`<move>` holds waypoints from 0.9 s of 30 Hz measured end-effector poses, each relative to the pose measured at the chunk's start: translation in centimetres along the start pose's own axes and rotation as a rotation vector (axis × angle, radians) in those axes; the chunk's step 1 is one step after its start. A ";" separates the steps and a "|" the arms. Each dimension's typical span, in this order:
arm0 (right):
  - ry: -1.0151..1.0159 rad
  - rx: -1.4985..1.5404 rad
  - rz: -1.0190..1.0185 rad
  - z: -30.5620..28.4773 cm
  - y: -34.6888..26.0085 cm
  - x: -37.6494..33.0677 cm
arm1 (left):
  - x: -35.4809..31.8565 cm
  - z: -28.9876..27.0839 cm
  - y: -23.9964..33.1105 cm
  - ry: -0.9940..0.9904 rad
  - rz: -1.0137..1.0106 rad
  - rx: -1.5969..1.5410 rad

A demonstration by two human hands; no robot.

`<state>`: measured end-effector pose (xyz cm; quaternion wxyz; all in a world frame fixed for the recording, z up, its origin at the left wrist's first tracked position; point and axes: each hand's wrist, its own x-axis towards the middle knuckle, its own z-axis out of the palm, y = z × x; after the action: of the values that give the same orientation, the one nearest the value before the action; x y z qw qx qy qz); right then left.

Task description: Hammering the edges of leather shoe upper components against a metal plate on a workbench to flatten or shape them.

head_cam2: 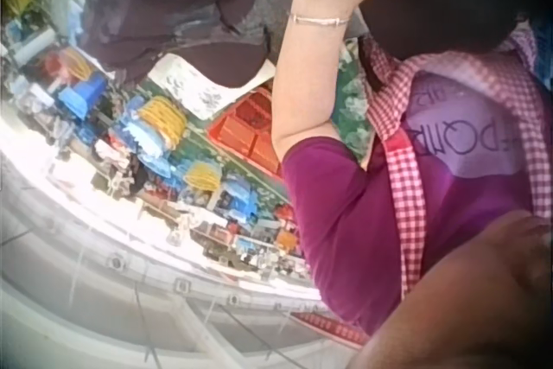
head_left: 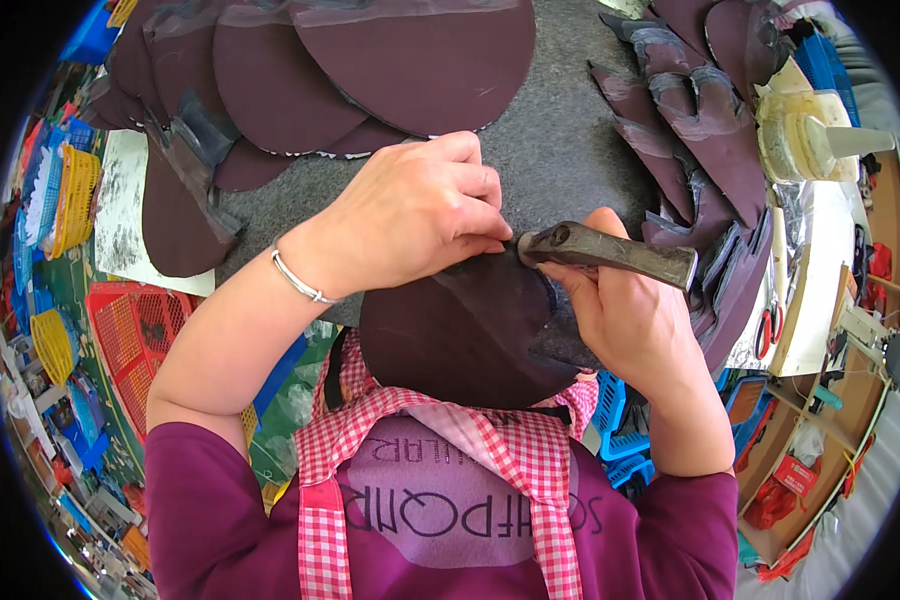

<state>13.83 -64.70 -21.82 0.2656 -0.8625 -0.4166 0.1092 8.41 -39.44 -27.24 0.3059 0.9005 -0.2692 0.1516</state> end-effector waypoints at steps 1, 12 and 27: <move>0.005 0.006 -0.015 0.0 0.2 0.1 | 0.0 0.0 0.3 -0.014 -0.024 0.014; 0.011 0.042 -0.024 0.3 0.0 0.8 | -1.5 0.6 3.0 0.085 -0.135 0.190; 0.001 0.020 -0.040 0.1 -0.8 1.4 | -2.6 1.2 4.2 0.123 -0.190 0.206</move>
<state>14.13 -63.18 -21.47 0.2767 -0.8514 -0.4324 0.1075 3.97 -41.99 -27.29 0.2410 0.9375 -0.1464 0.2039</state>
